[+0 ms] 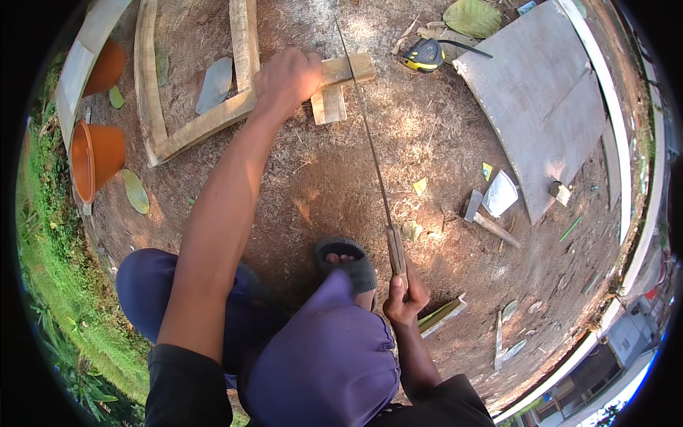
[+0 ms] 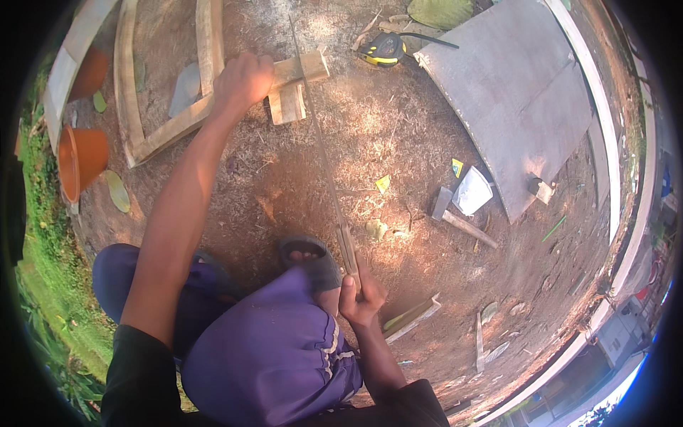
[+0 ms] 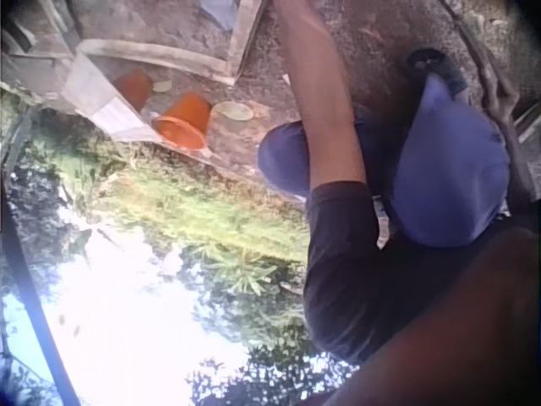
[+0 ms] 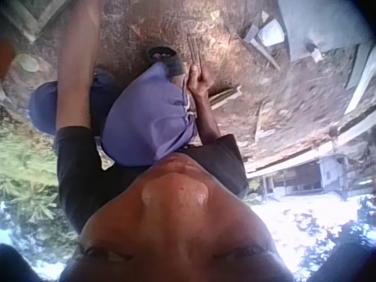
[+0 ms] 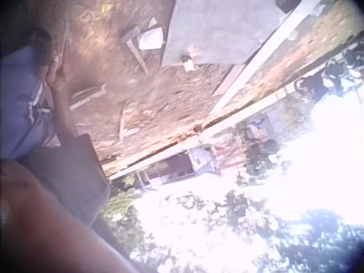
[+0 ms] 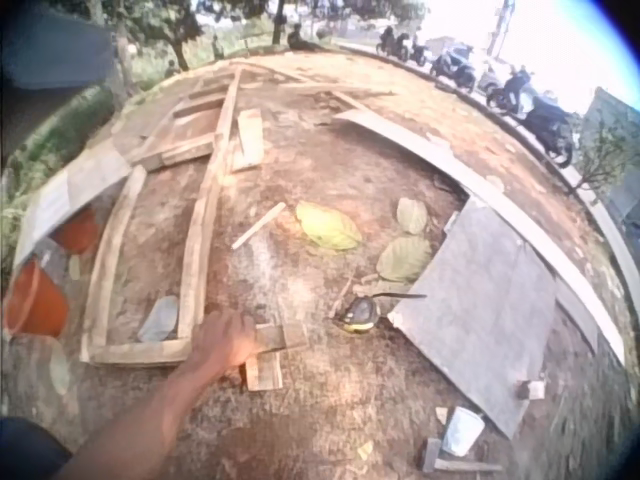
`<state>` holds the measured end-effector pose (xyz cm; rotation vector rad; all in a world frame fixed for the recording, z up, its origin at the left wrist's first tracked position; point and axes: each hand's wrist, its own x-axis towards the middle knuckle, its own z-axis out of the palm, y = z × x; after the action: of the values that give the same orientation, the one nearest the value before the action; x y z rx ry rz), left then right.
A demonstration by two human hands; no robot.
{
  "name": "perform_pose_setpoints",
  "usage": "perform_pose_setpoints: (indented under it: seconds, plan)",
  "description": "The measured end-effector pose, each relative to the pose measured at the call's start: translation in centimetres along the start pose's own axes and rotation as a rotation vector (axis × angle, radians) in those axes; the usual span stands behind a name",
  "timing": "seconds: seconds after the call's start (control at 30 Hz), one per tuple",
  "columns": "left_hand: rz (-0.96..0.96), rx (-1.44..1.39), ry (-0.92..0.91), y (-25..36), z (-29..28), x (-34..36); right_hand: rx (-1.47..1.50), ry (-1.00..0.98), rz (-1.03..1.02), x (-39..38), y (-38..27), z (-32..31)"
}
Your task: The person uses a hand saw to cut a small piece of wood placed on a wooden frame. After cutting, the person measures the frame and the cut piece with a tape measure.
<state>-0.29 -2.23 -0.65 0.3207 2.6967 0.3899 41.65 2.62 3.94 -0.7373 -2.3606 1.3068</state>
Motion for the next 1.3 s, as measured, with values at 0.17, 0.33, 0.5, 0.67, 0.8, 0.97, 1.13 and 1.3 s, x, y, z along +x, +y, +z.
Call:
perform_pose_setpoints:
  seconds: [0.17,0.33,0.5,0.67,0.8,0.97,1.13,1.3]
  plan:
    - [-0.002,-0.002,-0.041,0.2,0.1,-0.2,0.135,0.013,0.253,5.1,-2.4,2.6]
    - [0.041,0.01,0.054,0.7,0.1,-0.2,0.195,0.066,0.21,15.4,-3.0,8.3]
    - [0.005,-0.021,0.001,0.4,-0.4,0.1,0.019,0.005,0.06,-1.1,0.3,-0.4]
    - [0.01,-0.016,-0.033,0.2,-0.1,-0.2,0.126,0.05,0.163,6.1,-1.7,3.5]
    - [0.055,0.002,0.106,0.4,-0.1,0.0,0.163,0.071,0.178,15.1,-2.2,9.1]
    - [-0.013,0.002,-0.073,-0.1,0.1,0.2,0.054,0.011,0.043,0.7,0.2,0.3]
    - [0.033,-0.016,-0.039,0.5,0.2,-0.1,0.073,0.029,0.155,4.2,-2.5,1.6]
    - [0.071,0.047,0.135,-0.2,0.6,0.5,0.2,0.031,0.289,14.5,-3.3,8.0]
